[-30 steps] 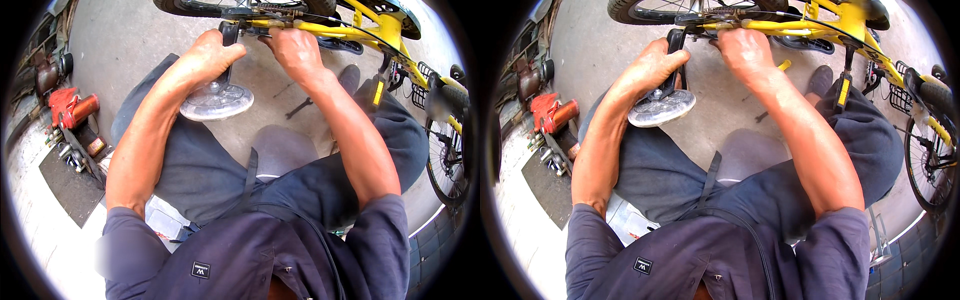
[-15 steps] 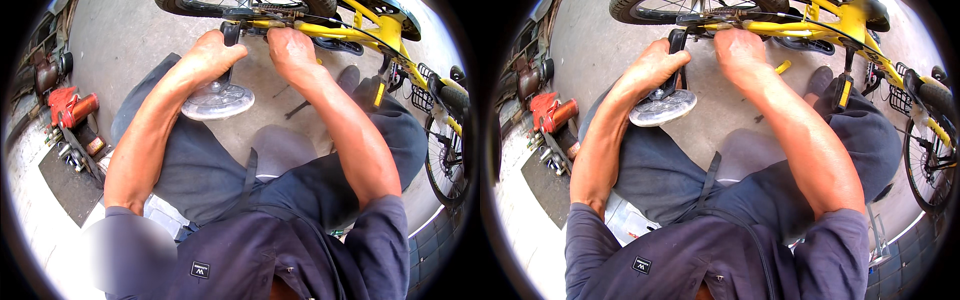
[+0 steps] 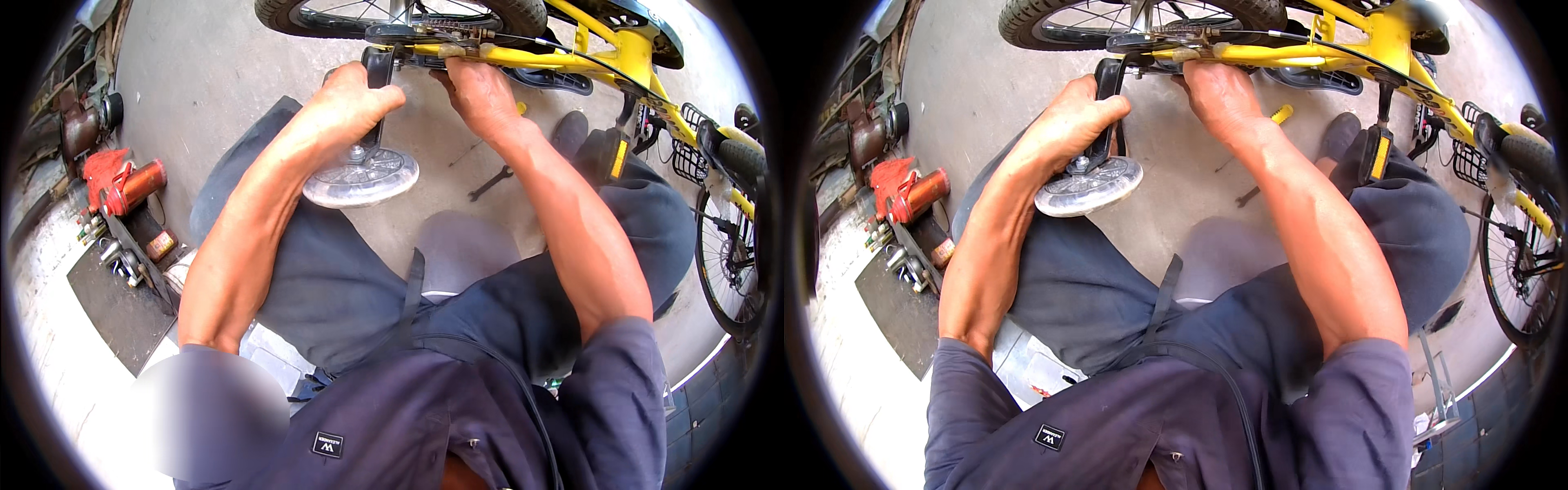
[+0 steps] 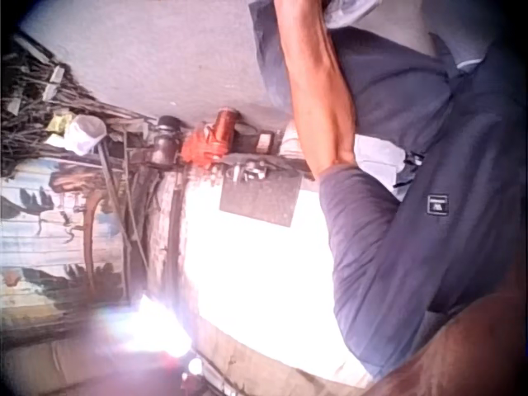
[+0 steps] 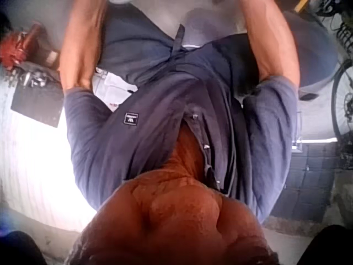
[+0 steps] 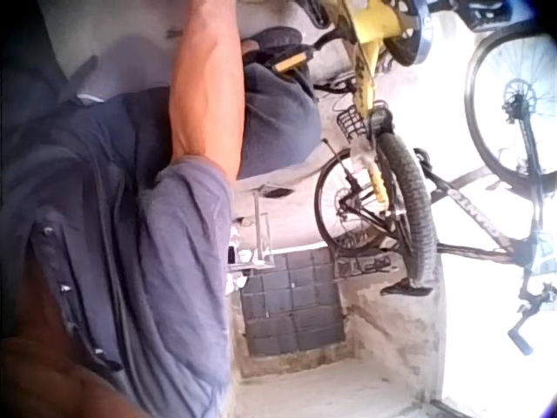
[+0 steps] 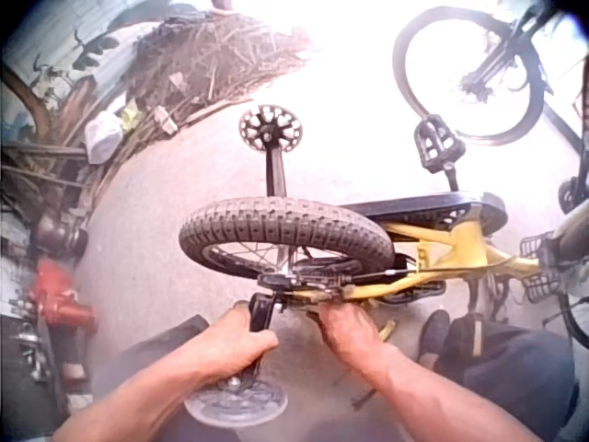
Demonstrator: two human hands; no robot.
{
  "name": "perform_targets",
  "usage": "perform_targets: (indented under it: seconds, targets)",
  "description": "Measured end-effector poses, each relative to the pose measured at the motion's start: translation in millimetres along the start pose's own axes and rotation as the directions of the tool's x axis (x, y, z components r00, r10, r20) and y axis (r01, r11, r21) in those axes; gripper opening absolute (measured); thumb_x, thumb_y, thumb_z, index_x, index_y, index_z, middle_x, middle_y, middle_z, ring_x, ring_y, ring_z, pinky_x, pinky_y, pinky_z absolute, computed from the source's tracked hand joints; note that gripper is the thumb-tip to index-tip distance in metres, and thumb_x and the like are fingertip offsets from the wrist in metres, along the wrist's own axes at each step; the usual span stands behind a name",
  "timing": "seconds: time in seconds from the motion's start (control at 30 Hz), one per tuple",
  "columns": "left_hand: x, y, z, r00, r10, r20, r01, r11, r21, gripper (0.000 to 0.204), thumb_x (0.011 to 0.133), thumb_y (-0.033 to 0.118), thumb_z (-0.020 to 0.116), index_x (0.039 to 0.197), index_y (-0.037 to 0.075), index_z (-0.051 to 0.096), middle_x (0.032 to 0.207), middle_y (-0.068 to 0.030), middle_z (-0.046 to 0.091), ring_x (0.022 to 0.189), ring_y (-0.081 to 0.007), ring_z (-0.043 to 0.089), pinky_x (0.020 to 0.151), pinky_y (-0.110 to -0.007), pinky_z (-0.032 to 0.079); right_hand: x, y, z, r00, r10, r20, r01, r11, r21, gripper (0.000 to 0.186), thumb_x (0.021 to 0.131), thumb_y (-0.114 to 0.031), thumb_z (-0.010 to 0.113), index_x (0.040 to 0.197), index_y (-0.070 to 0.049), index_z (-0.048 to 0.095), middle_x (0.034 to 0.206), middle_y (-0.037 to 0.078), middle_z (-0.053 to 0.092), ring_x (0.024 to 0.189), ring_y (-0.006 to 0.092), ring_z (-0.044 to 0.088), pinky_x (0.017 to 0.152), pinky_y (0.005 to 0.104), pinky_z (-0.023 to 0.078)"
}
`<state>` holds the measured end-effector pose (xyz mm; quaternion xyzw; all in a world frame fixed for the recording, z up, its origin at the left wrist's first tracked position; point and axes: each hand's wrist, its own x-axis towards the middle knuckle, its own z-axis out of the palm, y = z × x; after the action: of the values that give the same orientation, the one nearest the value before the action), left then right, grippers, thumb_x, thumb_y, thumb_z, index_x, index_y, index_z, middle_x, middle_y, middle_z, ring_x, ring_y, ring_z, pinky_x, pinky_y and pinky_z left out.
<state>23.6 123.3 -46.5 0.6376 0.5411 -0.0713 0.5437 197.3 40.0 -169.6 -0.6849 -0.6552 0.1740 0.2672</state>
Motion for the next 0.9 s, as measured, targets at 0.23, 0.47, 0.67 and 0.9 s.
perform_targets:
  seconds: [0.23, 0.47, 0.67, 0.9]
  targets:
    - [-1, -2, -1, 1.000, -0.027, -0.002, 0.027, 0.999, 0.036, 0.041, 0.078, 0.030, 0.062, 0.092, -0.009, 0.062, 0.077, -0.0112, 0.061, 0.071, -0.0184, 0.056, 0.065, -0.037, 0.047, -1, 5, 4, 1.000, 0.007, 0.023, -0.007, 1.000, 0.026, 0.020, 0.091, -0.021, 0.065, 0.100, -0.004, 0.058, 0.092, 0.022, 0.064, 0.086, 0.0433, 0.061, 0.071, 0.0501, 0.050]
    - [4, -1, -3, 1.000, -0.028, 0.015, 0.027, 0.997, 0.068, 0.045, 0.077, 0.031, 0.064, 0.092, -0.011, 0.063, 0.078, -0.0139, 0.062, 0.071, -0.0189, 0.057, 0.063, -0.038, 0.047, 7, -10, -12, 0.988, 0.103, 0.114, -0.101, 0.995, -0.015, 0.024, 0.092, -0.025, 0.062, 0.093, -0.002, 0.066, 0.090, 0.024, 0.065, 0.084, 0.0431, 0.062, 0.071, 0.0498, 0.050]
    - [7, -9, -3, 1.000, -0.013, 0.024, 0.013, 1.000, 0.009, 0.026, 0.081, 0.021, 0.062, 0.087, -0.003, 0.053, 0.063, -0.0054, 0.055, 0.047, -0.0116, 0.053, 0.042, -0.029, 0.043, 14, -14, -20, 0.931, 0.222, 0.289, -0.267, 0.955, 0.128, 0.037, 0.091, -0.035, 0.061, 0.106, -0.002, 0.068, 0.096, 0.024, 0.067, 0.092, 0.0396, 0.063, 0.083, 0.0454, 0.048]
    - [5, -4, -3, 1.000, -0.003, 0.014, 0.003, 1.000, 0.029, 0.025, 0.081, 0.021, 0.061, 0.087, -0.003, 0.053, 0.061, -0.0053, 0.055, 0.047, -0.0117, 0.053, 0.042, -0.028, 0.043, 15, -11, -18, 0.853, 0.326, 0.408, -0.461, 0.837, 0.294, 0.041, 0.087, -0.039, 0.067, 0.109, -0.003, 0.067, 0.097, 0.014, 0.068, 0.088, 0.0254, 0.065, 0.075, 0.0372, 0.049]
